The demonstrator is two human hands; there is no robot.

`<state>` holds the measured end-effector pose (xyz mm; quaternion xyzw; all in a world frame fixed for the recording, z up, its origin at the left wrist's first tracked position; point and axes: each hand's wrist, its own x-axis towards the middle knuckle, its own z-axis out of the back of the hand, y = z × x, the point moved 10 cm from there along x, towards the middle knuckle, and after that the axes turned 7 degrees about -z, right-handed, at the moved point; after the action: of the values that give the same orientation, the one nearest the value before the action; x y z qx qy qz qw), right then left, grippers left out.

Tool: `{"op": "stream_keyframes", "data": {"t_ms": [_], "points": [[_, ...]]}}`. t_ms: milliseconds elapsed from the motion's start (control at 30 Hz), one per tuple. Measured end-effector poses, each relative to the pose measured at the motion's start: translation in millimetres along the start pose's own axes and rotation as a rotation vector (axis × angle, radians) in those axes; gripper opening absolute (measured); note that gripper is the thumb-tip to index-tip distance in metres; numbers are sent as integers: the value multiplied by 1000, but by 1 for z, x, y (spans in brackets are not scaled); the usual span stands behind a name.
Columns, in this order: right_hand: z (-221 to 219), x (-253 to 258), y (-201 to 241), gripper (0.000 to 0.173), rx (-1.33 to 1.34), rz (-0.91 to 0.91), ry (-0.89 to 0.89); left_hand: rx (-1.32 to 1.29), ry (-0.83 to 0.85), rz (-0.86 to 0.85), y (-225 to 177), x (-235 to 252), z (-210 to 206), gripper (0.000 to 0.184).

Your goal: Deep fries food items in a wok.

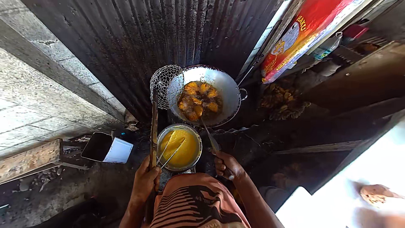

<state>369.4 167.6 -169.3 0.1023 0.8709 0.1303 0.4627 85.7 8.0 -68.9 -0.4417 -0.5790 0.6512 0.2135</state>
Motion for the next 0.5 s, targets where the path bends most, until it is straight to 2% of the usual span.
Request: {"op": "stream_keyframes", "data": {"t_ms": [100, 233, 400, 500], "points": [[15, -17, 2, 19, -277, 71, -161, 13, 1, -2, -4, 0, -7, 61], [25, -26, 23, 18, -450, 190, -317, 30, 6, -17, -8, -1, -14, 62], [42, -18, 62, 31, -641, 240, -577, 39, -3, -23, -9, -4, -19, 64], [54, -6, 84, 33, -667, 263, -653, 70, -11, -23, -10, -7, -20, 64]]}}
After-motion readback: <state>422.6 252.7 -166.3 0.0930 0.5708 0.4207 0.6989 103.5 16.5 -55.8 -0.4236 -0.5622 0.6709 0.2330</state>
